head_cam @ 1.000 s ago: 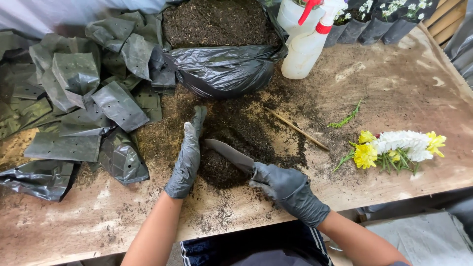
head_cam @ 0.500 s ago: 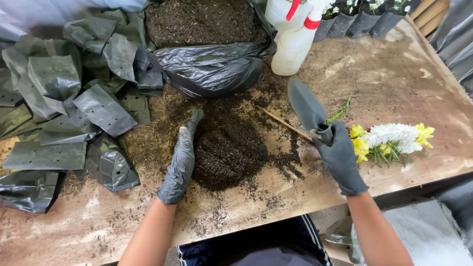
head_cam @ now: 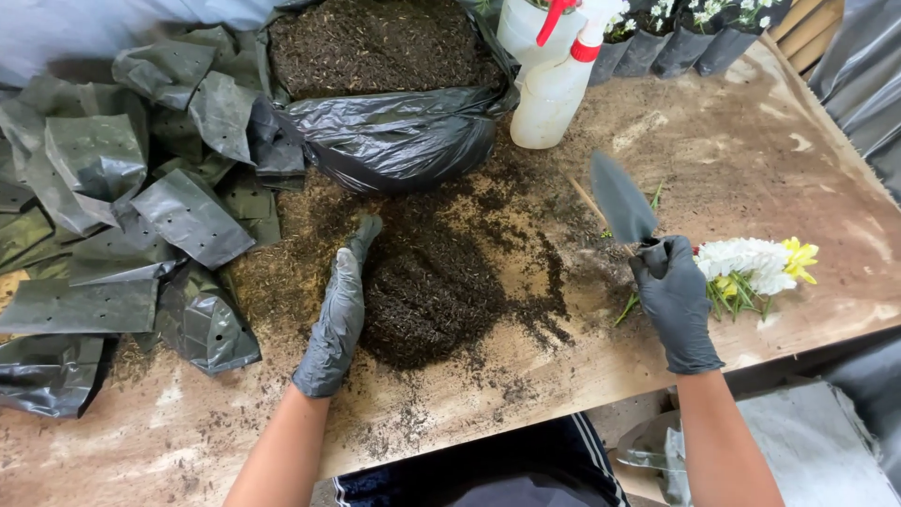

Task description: Potting a flower cutting and then mixing a pile of soil on a workbench using a hand trowel.

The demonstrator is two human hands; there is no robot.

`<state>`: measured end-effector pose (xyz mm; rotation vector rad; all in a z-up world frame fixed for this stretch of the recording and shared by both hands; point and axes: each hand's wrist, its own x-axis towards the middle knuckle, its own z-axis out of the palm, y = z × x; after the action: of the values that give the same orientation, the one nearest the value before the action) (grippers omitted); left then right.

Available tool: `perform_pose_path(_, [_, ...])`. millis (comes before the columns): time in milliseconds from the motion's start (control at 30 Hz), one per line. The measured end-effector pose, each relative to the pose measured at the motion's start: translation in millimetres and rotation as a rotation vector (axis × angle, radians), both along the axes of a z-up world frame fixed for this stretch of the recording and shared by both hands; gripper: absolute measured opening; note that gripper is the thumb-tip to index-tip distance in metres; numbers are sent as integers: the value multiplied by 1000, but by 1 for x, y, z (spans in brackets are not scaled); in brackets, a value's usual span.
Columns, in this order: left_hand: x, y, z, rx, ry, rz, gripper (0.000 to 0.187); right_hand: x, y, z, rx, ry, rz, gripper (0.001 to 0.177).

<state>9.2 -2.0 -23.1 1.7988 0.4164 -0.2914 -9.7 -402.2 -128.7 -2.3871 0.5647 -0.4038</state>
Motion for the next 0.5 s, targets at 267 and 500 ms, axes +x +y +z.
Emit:
perform_pose_path(267, [6, 4, -25, 148, -14, -88, 78, -17, 14, 19, 374, -124, -19, 34])
perform_pose_path(500, [5, 8, -42, 279, -24, -174, 80, -48, 30, 39, 15, 305, -20, 40])
